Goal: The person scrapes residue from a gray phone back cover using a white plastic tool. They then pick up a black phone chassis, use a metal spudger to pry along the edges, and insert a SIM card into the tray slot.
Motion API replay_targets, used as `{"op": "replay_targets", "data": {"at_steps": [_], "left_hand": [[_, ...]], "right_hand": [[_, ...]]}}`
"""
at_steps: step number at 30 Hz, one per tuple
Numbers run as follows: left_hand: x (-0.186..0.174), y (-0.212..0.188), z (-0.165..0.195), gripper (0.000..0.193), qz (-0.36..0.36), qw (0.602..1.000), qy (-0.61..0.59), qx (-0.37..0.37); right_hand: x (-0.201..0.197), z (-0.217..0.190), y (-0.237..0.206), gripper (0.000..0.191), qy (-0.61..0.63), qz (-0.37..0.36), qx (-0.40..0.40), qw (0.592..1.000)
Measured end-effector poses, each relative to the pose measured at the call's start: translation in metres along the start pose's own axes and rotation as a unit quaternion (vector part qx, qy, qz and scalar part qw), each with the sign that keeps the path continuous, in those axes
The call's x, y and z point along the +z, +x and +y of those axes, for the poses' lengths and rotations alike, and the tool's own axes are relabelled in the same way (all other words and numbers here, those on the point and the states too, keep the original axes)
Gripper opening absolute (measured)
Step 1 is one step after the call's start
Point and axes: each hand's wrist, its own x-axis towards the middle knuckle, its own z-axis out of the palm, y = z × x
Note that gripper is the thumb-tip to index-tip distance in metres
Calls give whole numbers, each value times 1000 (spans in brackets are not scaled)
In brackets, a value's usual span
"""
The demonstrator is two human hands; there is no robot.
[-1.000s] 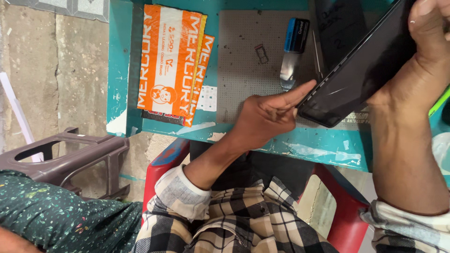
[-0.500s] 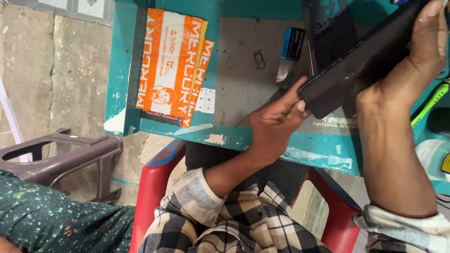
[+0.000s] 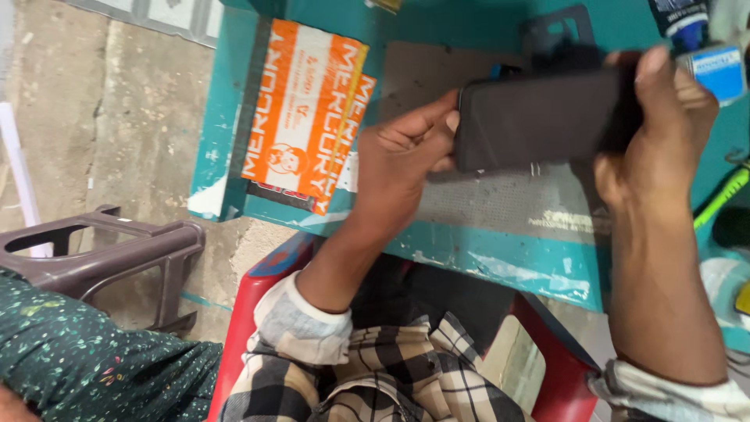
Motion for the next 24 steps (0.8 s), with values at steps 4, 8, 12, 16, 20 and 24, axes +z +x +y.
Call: {"op": "replay_targets", "data": {"at_steps": [4, 8, 12, 16, 20, 24], "left_hand": [[-11, 0, 23, 37, -35, 999, 0, -14], [-11, -5, 18, 41, -70, 998, 2, 7], [-15, -4, 15, 50, -86, 996, -19, -12], [-14, -4, 17, 53, -103, 995, -7, -7], [-13, -3, 19, 55, -123, 992, 8, 2], [-15, -6, 18, 56, -131, 991, 16, 2]], "right_hand": [[4, 12, -4, 39, -32, 16, 6, 999], [-6, 23, -4, 39, 31, 11, 11, 999], [-13, 27, -2, 38, 41, 7, 18, 999], [-9, 24, -3, 35, 37, 15, 23, 999], [-1, 18, -5, 34, 21, 18, 16, 999], [2, 16, -6, 35, 0, 25, 6, 1000]]}}
